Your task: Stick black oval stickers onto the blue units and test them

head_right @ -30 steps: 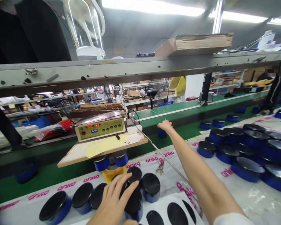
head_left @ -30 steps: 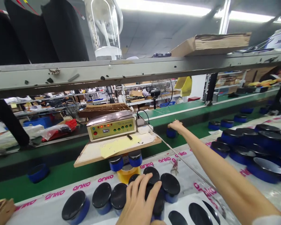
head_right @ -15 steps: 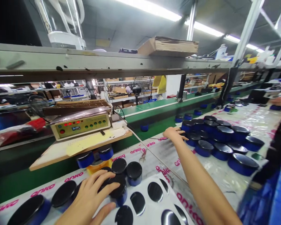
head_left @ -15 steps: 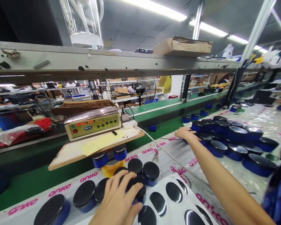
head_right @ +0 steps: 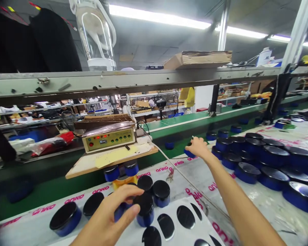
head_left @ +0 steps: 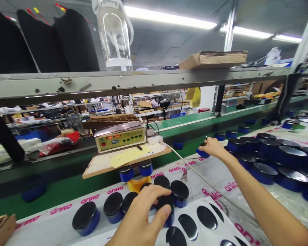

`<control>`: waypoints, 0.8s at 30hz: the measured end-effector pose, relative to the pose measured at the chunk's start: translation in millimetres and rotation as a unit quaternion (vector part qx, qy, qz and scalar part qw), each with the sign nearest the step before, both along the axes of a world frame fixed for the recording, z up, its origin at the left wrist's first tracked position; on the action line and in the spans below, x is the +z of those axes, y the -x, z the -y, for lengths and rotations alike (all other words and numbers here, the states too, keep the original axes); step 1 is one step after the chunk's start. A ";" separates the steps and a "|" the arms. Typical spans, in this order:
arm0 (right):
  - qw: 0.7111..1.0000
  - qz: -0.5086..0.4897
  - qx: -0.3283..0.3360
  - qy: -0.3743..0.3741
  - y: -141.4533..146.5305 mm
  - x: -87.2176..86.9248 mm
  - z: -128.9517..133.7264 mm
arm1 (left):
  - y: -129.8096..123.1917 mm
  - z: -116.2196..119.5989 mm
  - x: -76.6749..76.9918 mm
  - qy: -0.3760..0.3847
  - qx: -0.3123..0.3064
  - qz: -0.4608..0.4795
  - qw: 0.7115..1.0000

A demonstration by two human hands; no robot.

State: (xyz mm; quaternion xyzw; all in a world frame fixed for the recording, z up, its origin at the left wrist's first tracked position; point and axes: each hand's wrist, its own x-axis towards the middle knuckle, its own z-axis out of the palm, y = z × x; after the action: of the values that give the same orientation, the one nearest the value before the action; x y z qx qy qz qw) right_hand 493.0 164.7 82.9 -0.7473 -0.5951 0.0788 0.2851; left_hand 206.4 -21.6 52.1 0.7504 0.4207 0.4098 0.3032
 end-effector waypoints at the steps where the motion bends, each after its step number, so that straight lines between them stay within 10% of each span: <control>1: 0.996 -0.018 0.083 -0.011 12.2 9.5 10.1 | -2.6 -0.1 3.1 0.058 0.005 0.084 0.995; 7: 0.842 -0.102 0.526 -0.057 97.8 38.4 94.8 | -6.6 -2.7 17.3 0.321 -0.076 0.479 0.813; 10: 0.798 -0.101 0.580 -0.125 121.6 39.9 120.9 | 3.5 -2.2 21.6 0.354 -0.133 0.504 0.777; 14: 0.827 -0.039 0.532 -0.179 120.6 34.7 127.1 | 18.1 -1.3 23.6 0.302 -0.094 0.534 0.784; 24: 0.768 0.079 0.571 -0.280 124.1 23.3 136.6 | 17.6 -0.4 21.9 0.182 -0.014 0.384 0.905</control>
State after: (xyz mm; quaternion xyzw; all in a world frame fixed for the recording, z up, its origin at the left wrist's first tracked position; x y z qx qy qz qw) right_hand 369.0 28.1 106.2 -0.1607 -0.9279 -0.0024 0.3363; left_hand 188.7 -21.2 73.9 0.4728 0.3287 0.5779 0.5783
